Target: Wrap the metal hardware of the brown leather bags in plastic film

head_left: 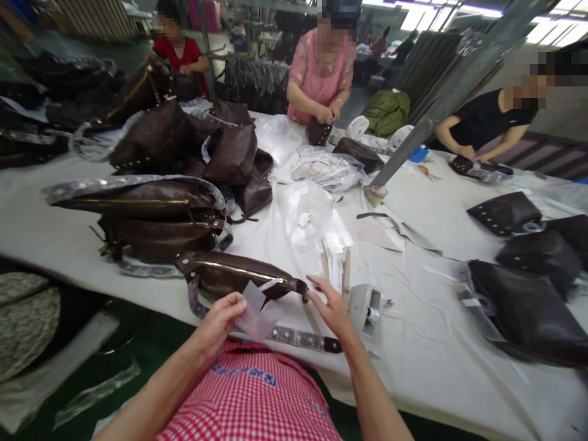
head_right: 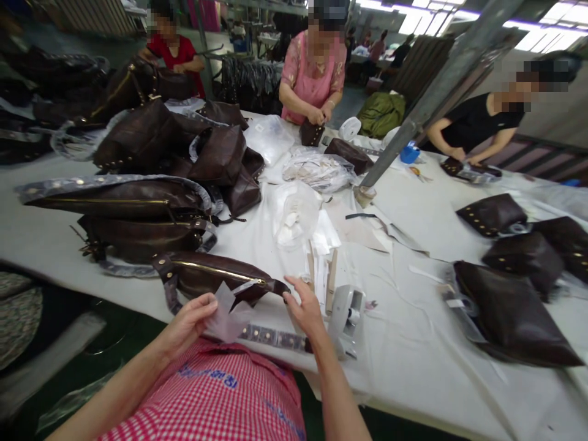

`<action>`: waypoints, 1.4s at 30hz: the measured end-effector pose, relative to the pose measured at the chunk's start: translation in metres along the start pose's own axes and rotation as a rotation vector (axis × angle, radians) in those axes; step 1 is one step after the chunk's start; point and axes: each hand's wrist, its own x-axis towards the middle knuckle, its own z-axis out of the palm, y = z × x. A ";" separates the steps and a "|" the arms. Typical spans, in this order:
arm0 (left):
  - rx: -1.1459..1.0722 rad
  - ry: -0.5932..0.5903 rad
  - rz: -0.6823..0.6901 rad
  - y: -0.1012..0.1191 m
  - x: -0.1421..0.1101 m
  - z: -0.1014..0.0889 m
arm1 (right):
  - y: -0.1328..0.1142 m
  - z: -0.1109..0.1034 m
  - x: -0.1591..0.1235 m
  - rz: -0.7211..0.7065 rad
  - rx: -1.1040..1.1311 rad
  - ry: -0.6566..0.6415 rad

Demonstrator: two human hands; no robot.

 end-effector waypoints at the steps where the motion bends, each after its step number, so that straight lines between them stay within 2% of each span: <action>1: 0.008 0.013 0.001 0.000 -0.001 -0.005 | 0.014 -0.006 0.009 0.018 -0.028 -0.045; 4: 0.061 0.048 0.019 0.002 -0.001 -0.019 | 0.041 -0.014 0.028 0.146 -0.016 -0.266; 7: 0.188 0.042 0.054 0.006 0.005 -0.031 | 0.043 -0.013 0.031 0.201 0.047 -0.435; 12: 0.451 -0.033 0.220 0.008 0.025 -0.033 | 0.029 -0.013 0.022 0.261 0.072 -0.501; 14: 0.487 -0.042 0.278 0.008 0.035 -0.027 | 0.020 -0.014 0.020 0.293 0.065 -0.474; 17: 0.470 -0.075 0.287 0.010 0.047 -0.019 | -0.001 -0.016 0.017 0.358 0.101 -0.425; 22: 0.453 -0.116 0.288 0.011 0.050 -0.016 | -0.045 -0.007 0.006 0.708 0.520 -0.302; 25: 0.500 -0.131 0.283 0.008 0.033 -0.014 | -0.063 0.007 0.000 0.775 0.772 -0.240; 30: 0.335 -0.454 0.024 0.001 -0.015 0.001 | -0.081 0.039 0.005 0.778 0.991 0.040; 33: 0.412 -0.589 0.115 -0.003 -0.031 0.018 | -0.086 0.059 0.012 0.720 1.067 0.184; 35: 0.563 -0.546 0.264 -0.006 -0.032 0.028 | -0.086 0.070 0.016 0.674 1.116 0.229; 38: 0.737 -0.323 0.417 -0.011 -0.027 0.037 | -0.085 0.078 0.016 0.640 1.146 0.188; 40: 0.762 -0.222 0.443 -0.013 -0.025 0.037 | -0.083 0.076 0.013 0.621 1.103 0.101; 42: 0.684 -0.201 0.406 -0.013 -0.025 0.034 | -0.082 0.069 0.006 0.607 1.050 0.001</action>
